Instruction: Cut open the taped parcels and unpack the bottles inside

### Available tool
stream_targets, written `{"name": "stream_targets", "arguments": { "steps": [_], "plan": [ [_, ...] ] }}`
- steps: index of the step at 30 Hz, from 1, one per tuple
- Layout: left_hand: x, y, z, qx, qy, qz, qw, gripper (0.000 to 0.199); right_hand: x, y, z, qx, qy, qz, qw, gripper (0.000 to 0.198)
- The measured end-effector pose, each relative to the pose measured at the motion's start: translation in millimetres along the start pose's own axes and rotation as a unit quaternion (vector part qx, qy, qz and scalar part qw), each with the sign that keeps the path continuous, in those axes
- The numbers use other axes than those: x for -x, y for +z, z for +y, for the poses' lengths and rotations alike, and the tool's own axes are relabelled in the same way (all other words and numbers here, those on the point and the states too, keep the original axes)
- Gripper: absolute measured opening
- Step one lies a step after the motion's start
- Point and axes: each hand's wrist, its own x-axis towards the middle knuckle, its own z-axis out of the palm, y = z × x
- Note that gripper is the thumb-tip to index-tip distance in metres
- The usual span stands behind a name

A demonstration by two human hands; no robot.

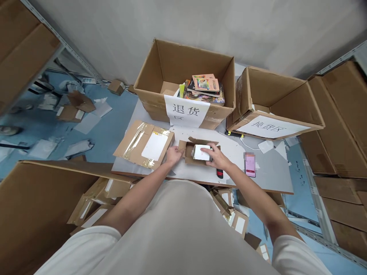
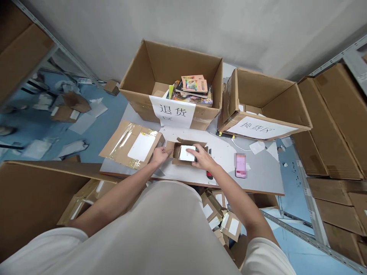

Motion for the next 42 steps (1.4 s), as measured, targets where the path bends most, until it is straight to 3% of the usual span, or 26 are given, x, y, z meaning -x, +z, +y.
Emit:
{"name": "stream_targets", "arguments": {
  "steps": [6,10,14,18,20,22,24,25,27,29,31,34,38,42],
  "plan": [
    [-4,8,14,-0.047,0.046,0.051,0.997,0.019,0,-8,2,-0.02,0.021,0.07,0.997,0.064],
    [-17,12,25,-0.064,0.06,0.075,0.993,0.023,3,-45,-10,-0.001,0.018,0.159,0.987,0.059],
    [-40,15,38,-0.065,0.059,0.09,0.992,0.026,19,-89,-32,0.039,0.056,0.239,0.969,0.058],
    [-64,21,58,-0.043,0.048,0.09,0.994,0.014,47,-104,-58,0.067,0.093,0.285,0.952,0.064],
    [-64,20,65,-0.028,0.044,0.079,0.996,0.018,61,-94,-67,0.068,0.106,0.293,0.948,0.065],
    [-49,13,66,-0.011,0.053,0.077,0.996,0.036,73,-73,-72,0.054,0.123,0.294,0.946,0.063],
    [-18,4,57,0.009,0.109,0.082,0.991,0.05,79,-44,-73,0.023,0.148,0.291,0.945,0.06],
    [1,0,49,0.016,0.167,0.075,0.983,0.053,79,-28,-72,0.006,0.161,0.289,0.943,0.059],
    [42,-3,32,-0.007,0.285,-0.01,0.959,0.06,74,5,-69,-0.021,0.192,0.284,0.939,0.058],
    [73,6,16,-0.058,0.341,-0.127,0.93,0.086,63,36,-68,-0.027,0.229,0.277,0.933,0.057],
    [85,22,5,-0.086,0.322,-0.151,0.931,0.101,50,64,-69,-0.018,0.274,0.262,0.925,0.057],
    [74,43,-1,-0.075,0.259,-0.122,0.955,0.085,34,93,-73,-0.006,0.335,0.234,0.913,0.059],
    [47,39,-5,-0.052,0.249,-0.169,0.952,0.064,30,99,-76,-0.043,0.318,0.198,0.926,0.062],
    [40,25,-7,-0.052,0.257,-0.217,0.94,0.065,27,71,-68,-0.013,0.251,0.097,0.963,0.069]
  ]
}}
